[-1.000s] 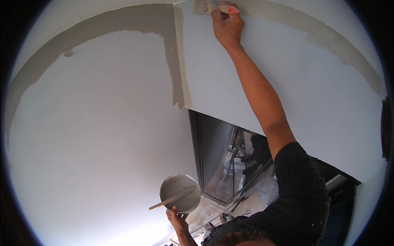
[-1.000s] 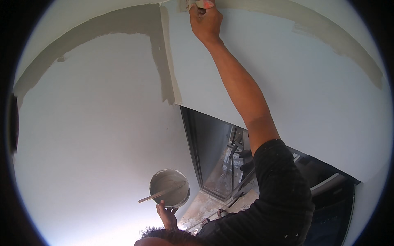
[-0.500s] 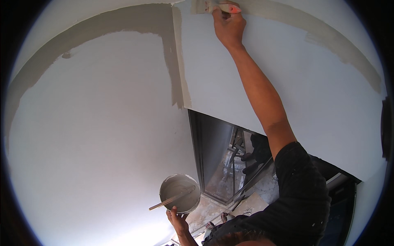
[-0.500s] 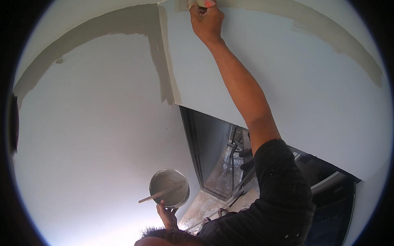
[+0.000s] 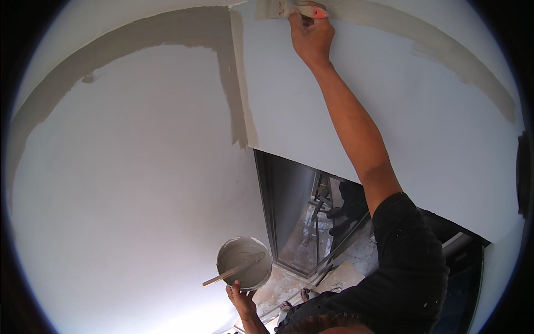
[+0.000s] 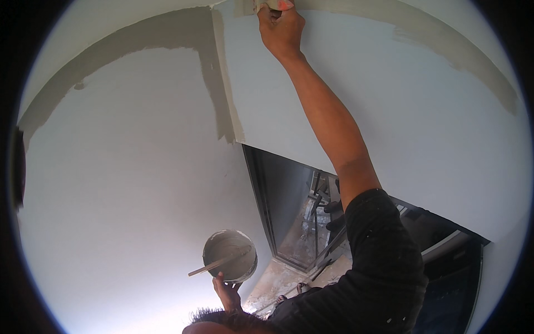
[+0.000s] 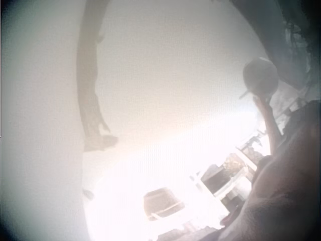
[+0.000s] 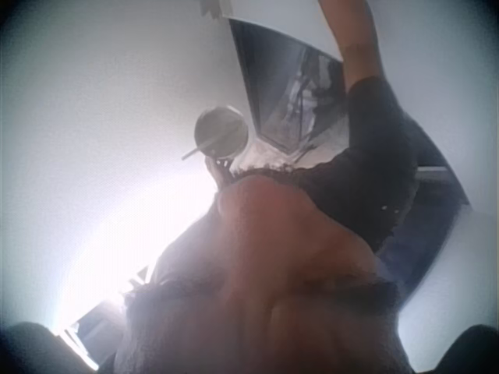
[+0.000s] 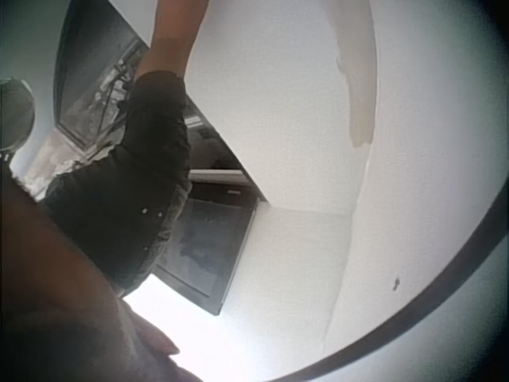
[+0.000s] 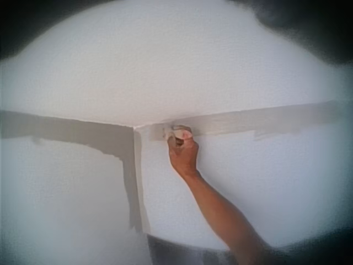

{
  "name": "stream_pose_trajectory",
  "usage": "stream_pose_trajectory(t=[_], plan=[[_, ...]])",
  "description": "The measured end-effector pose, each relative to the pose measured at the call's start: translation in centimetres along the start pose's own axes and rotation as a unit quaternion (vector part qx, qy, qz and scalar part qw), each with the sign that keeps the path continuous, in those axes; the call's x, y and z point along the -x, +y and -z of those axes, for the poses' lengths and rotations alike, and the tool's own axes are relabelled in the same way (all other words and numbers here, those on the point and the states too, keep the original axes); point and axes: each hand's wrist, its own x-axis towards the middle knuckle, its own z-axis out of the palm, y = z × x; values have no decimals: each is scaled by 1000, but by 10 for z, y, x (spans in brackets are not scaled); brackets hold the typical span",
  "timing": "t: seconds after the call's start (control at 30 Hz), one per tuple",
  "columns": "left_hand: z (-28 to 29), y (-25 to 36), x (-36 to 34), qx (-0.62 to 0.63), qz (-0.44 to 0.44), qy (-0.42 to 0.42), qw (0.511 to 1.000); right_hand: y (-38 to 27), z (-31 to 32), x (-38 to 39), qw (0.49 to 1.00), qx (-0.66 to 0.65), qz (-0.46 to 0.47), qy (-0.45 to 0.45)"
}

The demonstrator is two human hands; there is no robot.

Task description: The person applies a grey compound to the corners and top edge of a wall using a brush, dipping into a bucket between strokes.

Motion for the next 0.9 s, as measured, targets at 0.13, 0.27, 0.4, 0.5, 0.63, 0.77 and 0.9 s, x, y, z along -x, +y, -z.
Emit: stream_pose_trajectory(t=[0.13,0.27,0.4,0.5,0.63,0.77,0.9], plan=[[-2,2,2,2,1,-7,1000,2,2,0,1000,-4,17,5],[-1,1,1,1,3,-5,1000,3,4,-1,999,-11,33,7],[-1,2,1,1,4,-3,1000,3,6,0,999,-6,33,12],[0,1,1,-3,8,3,1000,4,8,-2,1000,-5,29,10],[0,3,1,0,10,-7,1000,2,11,-3,1000,6,20,7],[1,1,0,1,12,-8,1000,0,13,-3,999,5,32,10],[1,2,0,2,9,-10,1000,0,17,-4,999,4,41,3]])
